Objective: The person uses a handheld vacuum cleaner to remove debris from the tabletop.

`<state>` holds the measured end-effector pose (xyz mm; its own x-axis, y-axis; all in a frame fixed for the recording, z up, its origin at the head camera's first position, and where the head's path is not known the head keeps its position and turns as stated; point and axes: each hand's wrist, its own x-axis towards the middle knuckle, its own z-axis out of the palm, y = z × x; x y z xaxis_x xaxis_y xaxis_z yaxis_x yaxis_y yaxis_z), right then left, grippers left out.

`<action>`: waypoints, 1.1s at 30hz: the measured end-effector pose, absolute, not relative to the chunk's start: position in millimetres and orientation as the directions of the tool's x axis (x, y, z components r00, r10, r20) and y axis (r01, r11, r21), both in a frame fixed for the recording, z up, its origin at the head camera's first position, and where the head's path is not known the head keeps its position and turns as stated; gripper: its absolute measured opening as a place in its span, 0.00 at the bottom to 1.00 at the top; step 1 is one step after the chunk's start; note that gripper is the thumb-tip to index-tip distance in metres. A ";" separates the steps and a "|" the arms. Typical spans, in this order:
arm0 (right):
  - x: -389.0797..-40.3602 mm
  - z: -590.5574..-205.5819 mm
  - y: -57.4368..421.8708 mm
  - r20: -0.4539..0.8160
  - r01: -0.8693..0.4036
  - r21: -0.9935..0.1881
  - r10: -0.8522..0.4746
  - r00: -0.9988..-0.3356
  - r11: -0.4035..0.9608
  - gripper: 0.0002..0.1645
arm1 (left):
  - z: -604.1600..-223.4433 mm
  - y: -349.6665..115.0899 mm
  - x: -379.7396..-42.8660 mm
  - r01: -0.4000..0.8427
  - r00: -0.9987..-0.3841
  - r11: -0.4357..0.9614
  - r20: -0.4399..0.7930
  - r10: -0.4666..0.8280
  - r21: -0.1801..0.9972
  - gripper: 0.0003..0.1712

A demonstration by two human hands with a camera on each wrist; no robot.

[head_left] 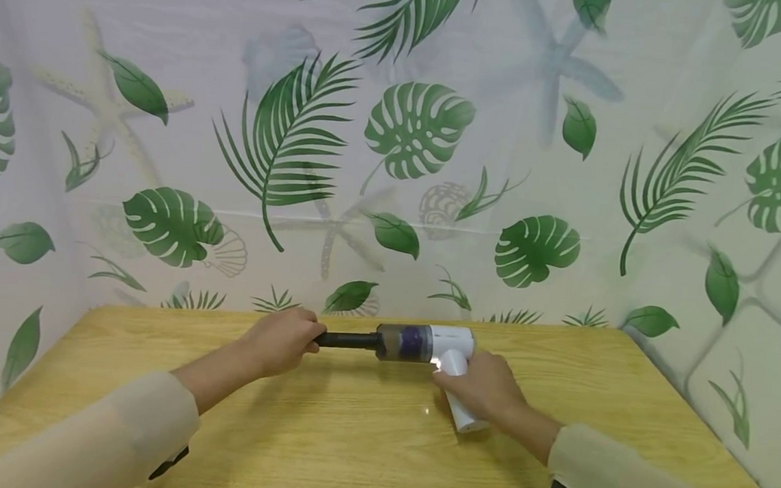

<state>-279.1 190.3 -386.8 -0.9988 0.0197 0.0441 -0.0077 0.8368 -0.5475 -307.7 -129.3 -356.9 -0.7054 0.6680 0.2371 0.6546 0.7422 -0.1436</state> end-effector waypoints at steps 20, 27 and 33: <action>-288.4 -391.2 187.1 0.074 -0.137 -0.386 -0.118 -0.990 0.912 0.25 | -369.3 -134.4 -314.3 0.654 -0.733 0.747 0.145 0.664 -0.116 0.05; -288.6 -396.4 183.4 0.062 -0.158 -0.352 -0.145 -0.987 0.922 0.28 | -377.9 -137.2 -314.1 0.638 -0.757 0.766 0.119 0.643 -0.078 0.05; -290.4 -396.2 184.2 0.022 -0.176 -0.307 -0.177 -0.984 0.935 0.31 | -383.3 -138.2 -314.4 0.619 -0.778 0.785 0.112 0.618 -0.029 0.03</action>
<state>-290.4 184.2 -396.2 -0.9839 -0.1774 0.0221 -0.1756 0.9354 -0.3070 -314.4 -138.2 -383.3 -0.7780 0.6182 0.1118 0.6192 0.7846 -0.0295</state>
